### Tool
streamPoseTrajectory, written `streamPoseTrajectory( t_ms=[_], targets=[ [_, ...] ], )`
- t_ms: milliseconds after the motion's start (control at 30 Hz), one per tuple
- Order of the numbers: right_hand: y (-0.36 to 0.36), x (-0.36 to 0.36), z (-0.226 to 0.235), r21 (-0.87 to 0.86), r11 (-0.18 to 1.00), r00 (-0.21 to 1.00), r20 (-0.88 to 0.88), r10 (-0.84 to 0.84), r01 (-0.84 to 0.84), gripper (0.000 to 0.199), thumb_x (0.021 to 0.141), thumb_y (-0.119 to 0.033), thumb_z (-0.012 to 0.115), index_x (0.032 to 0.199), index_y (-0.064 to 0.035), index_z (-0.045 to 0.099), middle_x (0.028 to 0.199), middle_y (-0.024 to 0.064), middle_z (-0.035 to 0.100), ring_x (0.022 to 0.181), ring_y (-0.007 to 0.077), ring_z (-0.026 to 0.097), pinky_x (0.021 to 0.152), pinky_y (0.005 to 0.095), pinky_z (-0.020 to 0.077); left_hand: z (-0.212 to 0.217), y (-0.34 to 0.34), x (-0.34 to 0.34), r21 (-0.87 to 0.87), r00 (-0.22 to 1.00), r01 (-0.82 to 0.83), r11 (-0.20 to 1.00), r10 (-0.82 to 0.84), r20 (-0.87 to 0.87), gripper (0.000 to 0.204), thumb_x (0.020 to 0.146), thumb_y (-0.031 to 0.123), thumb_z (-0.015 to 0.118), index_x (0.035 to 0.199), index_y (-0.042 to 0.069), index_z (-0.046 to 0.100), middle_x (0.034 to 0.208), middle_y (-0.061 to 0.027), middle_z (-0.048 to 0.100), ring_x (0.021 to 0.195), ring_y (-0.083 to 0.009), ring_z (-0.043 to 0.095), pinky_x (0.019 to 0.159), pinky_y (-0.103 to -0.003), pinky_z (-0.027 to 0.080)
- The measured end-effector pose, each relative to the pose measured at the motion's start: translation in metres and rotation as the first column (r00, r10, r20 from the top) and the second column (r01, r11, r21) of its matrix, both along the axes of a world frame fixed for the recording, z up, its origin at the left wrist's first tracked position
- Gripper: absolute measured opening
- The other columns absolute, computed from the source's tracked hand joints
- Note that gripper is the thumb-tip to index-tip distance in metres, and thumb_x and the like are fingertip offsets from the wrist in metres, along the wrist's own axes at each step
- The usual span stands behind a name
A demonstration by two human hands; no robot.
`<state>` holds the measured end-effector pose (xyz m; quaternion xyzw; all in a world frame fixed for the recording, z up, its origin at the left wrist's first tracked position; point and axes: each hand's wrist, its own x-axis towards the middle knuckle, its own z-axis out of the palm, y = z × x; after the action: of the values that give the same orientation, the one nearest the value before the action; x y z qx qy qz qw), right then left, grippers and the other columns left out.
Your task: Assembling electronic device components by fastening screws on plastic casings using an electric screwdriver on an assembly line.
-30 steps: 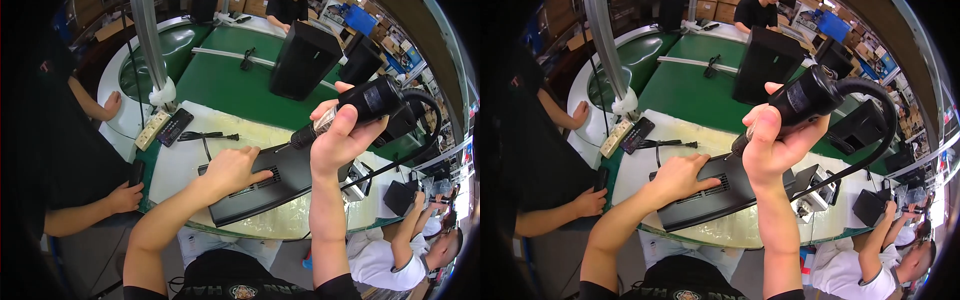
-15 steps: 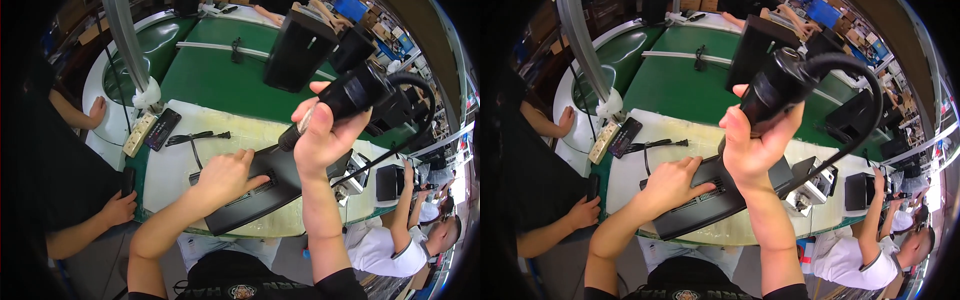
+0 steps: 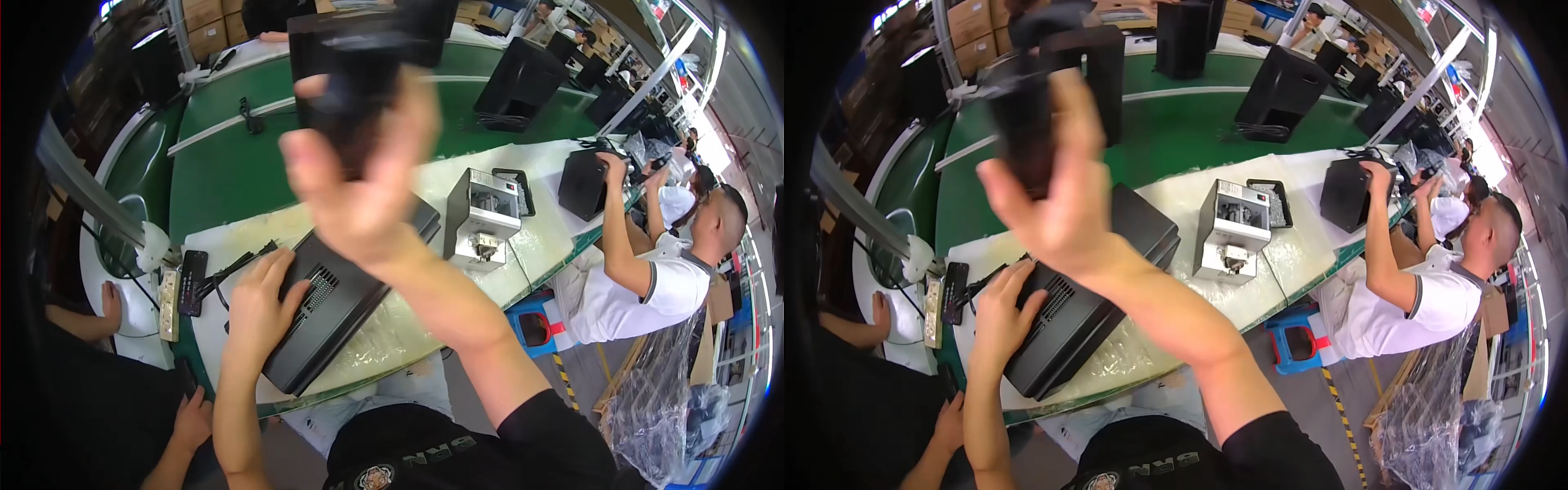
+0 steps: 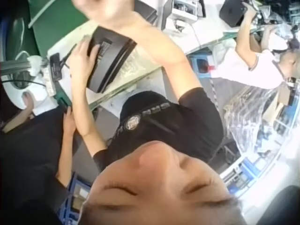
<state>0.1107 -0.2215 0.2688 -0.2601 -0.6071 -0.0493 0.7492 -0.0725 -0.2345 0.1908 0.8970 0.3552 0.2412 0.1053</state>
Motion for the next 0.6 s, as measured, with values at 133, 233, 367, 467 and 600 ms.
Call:
streamPoseTrajectory(
  t_ms=[133,233,367,467,600],
  targets=[
    [-0.095,0.076,0.002,0.011,0.915,0.91,-0.11,-0.401,0.404,0.041,0.094,-0.019,0.053,0.121,0.0014,0.03,0.106,0.0236,0.058,0.056,0.0153,0.058,0.048,0.0252,0.0505,-0.011,-0.037,-0.035,0.125,0.872,-0.158,0.979,0.079,0.482,0.023,0.079,-0.007,0.055,0.101,-0.002,0.06,0.108,-0.0184,0.061,0.105,-0.0332,0.057,0.097,-0.043,0.041],
    [-0.133,0.129,-0.037,-0.115,0.746,0.737,-0.116,-0.665,0.655,0.05,0.092,-0.013,0.052,0.131,0.0013,0.023,0.106,0.0214,0.057,0.056,0.0143,0.056,0.052,0.026,0.0491,-0.08,-0.053,-0.074,-0.113,0.585,-0.383,0.917,0.335,0.739,0.026,0.089,0.005,0.049,0.114,-0.003,0.053,0.117,-0.0179,0.055,0.109,-0.0255,0.053,0.097,-0.038,0.039],
    [-0.144,0.175,-0.087,-0.213,0.668,0.674,-0.054,-0.737,0.714,0.054,0.092,-0.011,0.051,0.134,0.0005,0.019,0.107,0.0207,0.056,0.057,0.0141,0.055,0.056,0.0253,0.0481,-0.101,-0.065,-0.061,-0.527,0.325,-0.176,0.831,0.555,0.766,0.047,0.094,0.027,0.041,0.13,-0.003,0.041,0.119,-0.0152,0.052,0.105,-0.0213,0.051,0.096,-0.033,0.037],
    [-0.137,0.191,-0.107,-0.18,0.714,0.725,-0.013,-0.689,0.676,0.06,0.094,-0.018,0.053,0.137,0.0008,0.014,0.108,0.0187,0.055,0.06,0.0144,0.055,0.06,0.0262,0.0482,-0.098,-0.055,-0.057,-0.587,0.349,0.031,0.809,0.542,0.765,0.055,0.09,0.033,0.046,0.13,-0.005,0.042,0.118,-0.0141,0.051,0.108,-0.0205,0.05,0.096,-0.03,0.037],
    [-0.138,0.198,-0.131,-0.261,0.792,0.797,-0.116,-0.593,0.552,0.061,0.094,-0.017,0.052,0.14,-0.0016,0.014,0.109,0.0163,0.054,0.061,0.0144,0.053,0.06,0.0269,0.0472,-0.098,-0.046,-0.053,-0.504,0.341,0.119,0.855,0.442,0.83,0.052,0.088,0.027,0.05,0.129,-0.004,0.041,0.124,-0.0176,0.051,0.114,-0.0237,0.049,0.102,-0.034,0.033]
  ],
)
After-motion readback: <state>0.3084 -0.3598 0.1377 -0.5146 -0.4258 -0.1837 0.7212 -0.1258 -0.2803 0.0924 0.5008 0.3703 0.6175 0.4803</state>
